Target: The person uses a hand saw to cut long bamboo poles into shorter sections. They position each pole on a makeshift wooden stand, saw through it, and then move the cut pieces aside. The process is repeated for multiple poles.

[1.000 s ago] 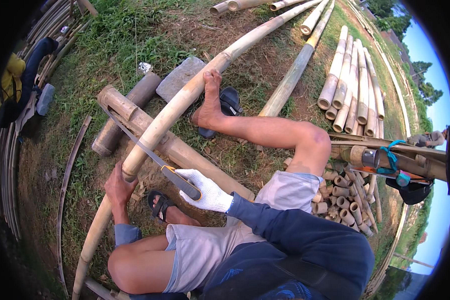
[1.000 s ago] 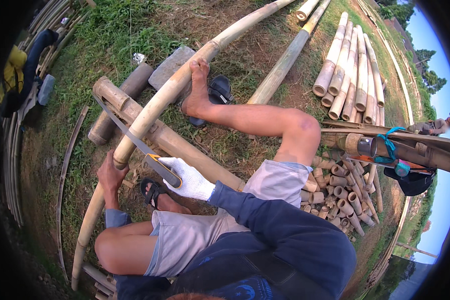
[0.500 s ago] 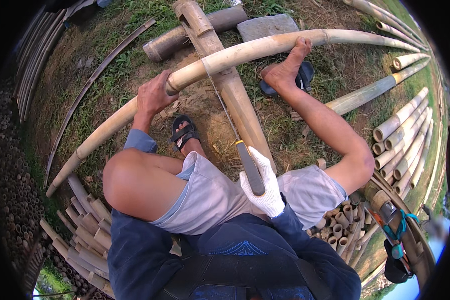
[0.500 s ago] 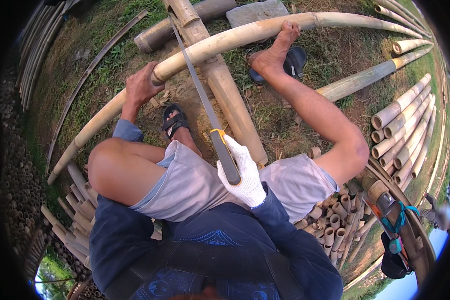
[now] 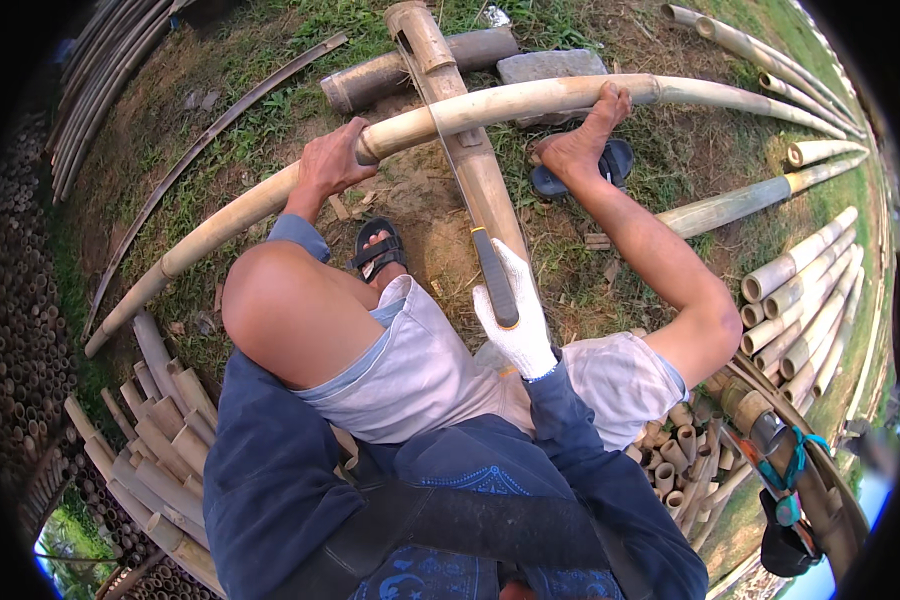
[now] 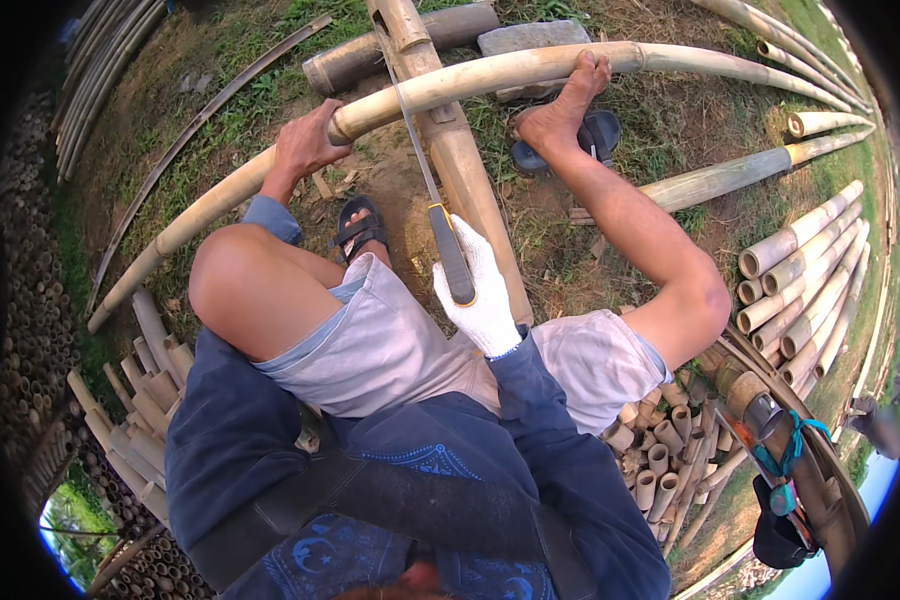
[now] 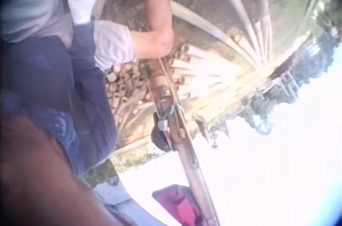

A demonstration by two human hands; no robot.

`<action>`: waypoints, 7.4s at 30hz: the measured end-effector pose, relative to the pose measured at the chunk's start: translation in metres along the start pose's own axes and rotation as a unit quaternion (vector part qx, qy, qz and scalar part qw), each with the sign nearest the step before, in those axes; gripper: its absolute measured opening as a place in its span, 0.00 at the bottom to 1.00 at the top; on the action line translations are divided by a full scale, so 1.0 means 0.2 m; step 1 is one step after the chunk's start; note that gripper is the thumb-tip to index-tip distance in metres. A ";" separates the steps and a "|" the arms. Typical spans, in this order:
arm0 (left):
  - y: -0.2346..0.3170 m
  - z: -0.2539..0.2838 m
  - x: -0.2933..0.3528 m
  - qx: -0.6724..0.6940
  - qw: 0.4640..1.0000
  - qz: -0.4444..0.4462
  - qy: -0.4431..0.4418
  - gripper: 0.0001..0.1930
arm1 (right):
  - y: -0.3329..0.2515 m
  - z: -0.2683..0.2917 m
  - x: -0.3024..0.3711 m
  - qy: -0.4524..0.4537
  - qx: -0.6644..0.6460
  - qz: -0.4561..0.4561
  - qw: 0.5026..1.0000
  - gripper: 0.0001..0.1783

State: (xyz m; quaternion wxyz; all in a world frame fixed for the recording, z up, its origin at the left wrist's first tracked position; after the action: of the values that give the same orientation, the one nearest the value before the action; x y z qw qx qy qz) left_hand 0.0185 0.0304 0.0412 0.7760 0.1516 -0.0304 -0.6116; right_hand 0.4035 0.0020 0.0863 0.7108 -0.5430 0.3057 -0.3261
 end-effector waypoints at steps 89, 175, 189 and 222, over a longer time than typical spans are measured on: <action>0.03 -0.12 0.24 -0.131 0.980 -0.013 0.148 0.39 | -0.02 0.03 0.16 -0.011 -0.002 -0.022 1.000 0.40; 0.13 -0.16 -0.05 -0.105 0.992 0.032 -0.062 0.29 | 0.05 -0.01 0.45 -0.037 -0.024 -0.053 0.998 0.39; 0.12 -0.06 0.12 -0.065 0.995 0.005 -0.074 0.37 | 0.54 -0.31 -0.01 -0.032 0.107 -0.061 0.992 0.38; -0.83 -0.07 1.29 0.686 0.305 0.386 0.536 0.37 | 0.35 0.52 -0.99 0.207 0.351 0.348 0.844 0.62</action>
State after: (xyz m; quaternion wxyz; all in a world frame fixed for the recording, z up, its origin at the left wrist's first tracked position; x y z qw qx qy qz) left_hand -0.0706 -0.2479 -0.0530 0.3850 0.8946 -0.0715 0.2153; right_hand 0.3758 0.2329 0.0583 0.8413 -0.0352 0.4792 -0.2479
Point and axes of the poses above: each hand's wrist, its own x-axis away from the middle knuckle, its own z-axis out of the back of the hand, y = z × x, the point moved 4 cm from there along -x, towards the middle knuckle, and after that the axes turned 8 degrees about -x, right-handed, at the moved point
